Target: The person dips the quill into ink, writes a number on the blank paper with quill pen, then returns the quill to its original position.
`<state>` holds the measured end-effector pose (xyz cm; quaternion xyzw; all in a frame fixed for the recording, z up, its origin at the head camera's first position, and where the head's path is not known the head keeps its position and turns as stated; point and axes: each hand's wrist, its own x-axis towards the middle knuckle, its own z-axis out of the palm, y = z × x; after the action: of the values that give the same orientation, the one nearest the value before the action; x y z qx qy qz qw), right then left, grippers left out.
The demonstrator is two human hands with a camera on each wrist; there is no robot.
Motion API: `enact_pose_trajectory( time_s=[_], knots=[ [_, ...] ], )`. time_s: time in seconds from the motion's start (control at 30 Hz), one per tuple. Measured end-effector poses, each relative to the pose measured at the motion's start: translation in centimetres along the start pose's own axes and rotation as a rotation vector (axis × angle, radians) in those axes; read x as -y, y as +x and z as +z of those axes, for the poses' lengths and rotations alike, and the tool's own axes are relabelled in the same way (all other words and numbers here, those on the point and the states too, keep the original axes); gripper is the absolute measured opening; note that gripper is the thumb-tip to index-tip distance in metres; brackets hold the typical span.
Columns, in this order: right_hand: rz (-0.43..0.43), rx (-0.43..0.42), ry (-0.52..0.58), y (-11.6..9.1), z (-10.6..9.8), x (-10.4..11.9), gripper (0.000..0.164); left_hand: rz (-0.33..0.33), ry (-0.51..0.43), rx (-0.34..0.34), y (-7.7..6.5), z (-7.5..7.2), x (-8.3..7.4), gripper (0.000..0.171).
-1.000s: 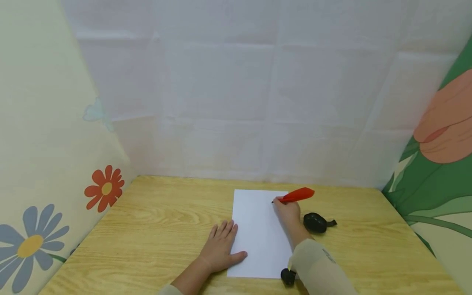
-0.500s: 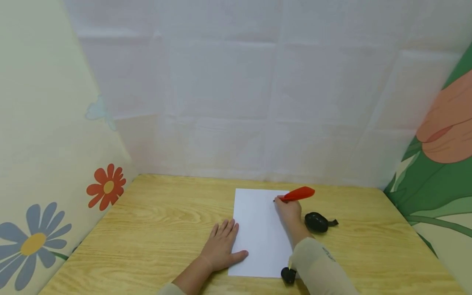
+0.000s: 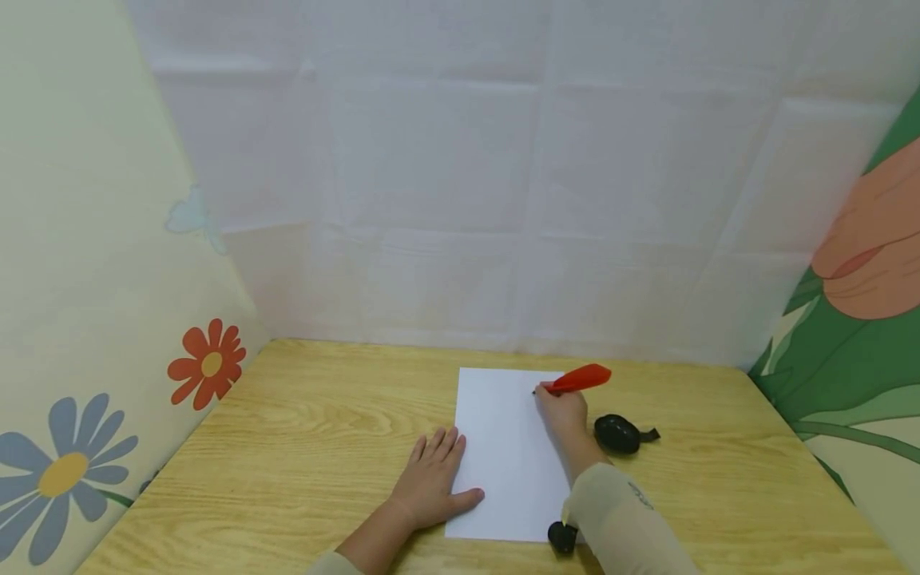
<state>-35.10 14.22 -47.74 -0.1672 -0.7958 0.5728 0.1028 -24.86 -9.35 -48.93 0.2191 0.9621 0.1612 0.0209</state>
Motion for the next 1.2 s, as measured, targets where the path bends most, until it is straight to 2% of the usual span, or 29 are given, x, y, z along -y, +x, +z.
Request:
enact_pose_trajectory(
  time_s=[0.23, 0.53, 0.87, 1.2],
  knots=[
    [0.003, 0.01, 0.006, 0.13, 0.19, -0.01, 0.029, 0.002, -0.004, -0.014, 0.07, 0.32, 0.25, 0.092],
    [0.002, 0.01, -0.002, -0.04, 0.21, 0.02, 0.031, -0.007, -0.012, 0.008, -0.04, -0.22, -0.14, 0.092],
    [-0.033, 0.012, -0.013, -0.01, 0.43, -0.27, 0.029, 0.012, -0.009, -0.011, -0.11, -0.24, -0.1, 0.093],
    [-0.022, 0.025, -0.01, -0.07, 0.72, -0.12, 0.029, 0.003, 0.002, -0.008, -0.1, -0.14, -0.08, 0.092]
  ],
)
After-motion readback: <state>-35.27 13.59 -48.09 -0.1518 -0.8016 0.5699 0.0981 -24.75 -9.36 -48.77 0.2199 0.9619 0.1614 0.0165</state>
